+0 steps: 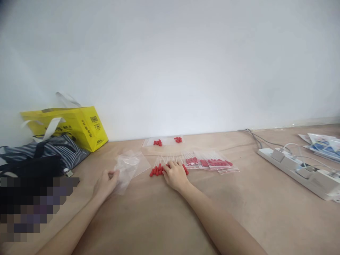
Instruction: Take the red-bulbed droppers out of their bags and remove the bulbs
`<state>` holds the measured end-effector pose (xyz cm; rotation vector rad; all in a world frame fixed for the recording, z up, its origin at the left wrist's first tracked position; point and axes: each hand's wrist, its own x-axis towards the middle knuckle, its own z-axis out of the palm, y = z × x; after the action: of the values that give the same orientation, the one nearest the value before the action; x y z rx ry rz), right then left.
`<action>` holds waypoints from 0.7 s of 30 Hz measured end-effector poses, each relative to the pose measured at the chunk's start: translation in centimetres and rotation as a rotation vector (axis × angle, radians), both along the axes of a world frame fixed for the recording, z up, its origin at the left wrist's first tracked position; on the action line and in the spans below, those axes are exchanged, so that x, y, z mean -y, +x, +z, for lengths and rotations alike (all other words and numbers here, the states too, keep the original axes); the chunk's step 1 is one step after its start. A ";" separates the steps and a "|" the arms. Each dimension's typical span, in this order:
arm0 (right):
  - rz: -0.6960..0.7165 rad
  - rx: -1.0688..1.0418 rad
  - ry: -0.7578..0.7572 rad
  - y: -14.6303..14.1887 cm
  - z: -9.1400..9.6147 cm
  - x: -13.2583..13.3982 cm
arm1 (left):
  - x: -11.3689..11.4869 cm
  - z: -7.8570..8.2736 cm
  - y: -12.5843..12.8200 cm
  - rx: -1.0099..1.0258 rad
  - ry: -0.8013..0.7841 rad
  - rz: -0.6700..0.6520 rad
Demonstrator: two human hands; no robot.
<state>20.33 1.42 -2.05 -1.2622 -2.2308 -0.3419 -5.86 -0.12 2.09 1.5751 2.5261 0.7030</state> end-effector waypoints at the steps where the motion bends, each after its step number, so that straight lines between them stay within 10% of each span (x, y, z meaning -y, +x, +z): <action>1: -0.006 0.004 0.017 0.0 0.1 0.1 | 0.0 -0.2 0.1 -0.064 0.017 0.001; 9: 0.022 -0.066 0.103 1.0 -0.3 1.3 | 0.8 -3.3 1.7 -0.356 -0.186 -0.552; 16: -0.115 -0.085 0.055 5.3 -0.6 1.9 | -1.2 -3.0 -2.3 -0.380 -0.178 -0.708; 21: -0.301 -0.028 -0.058 9.4 -1.0 1.4 | -0.4 -2.7 -2.1 -0.459 0.148 -0.718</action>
<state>29.70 0.02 -3.02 -1.6279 -2.0403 -0.3706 -7.98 0.29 -0.65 2.7206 1.8947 0.4666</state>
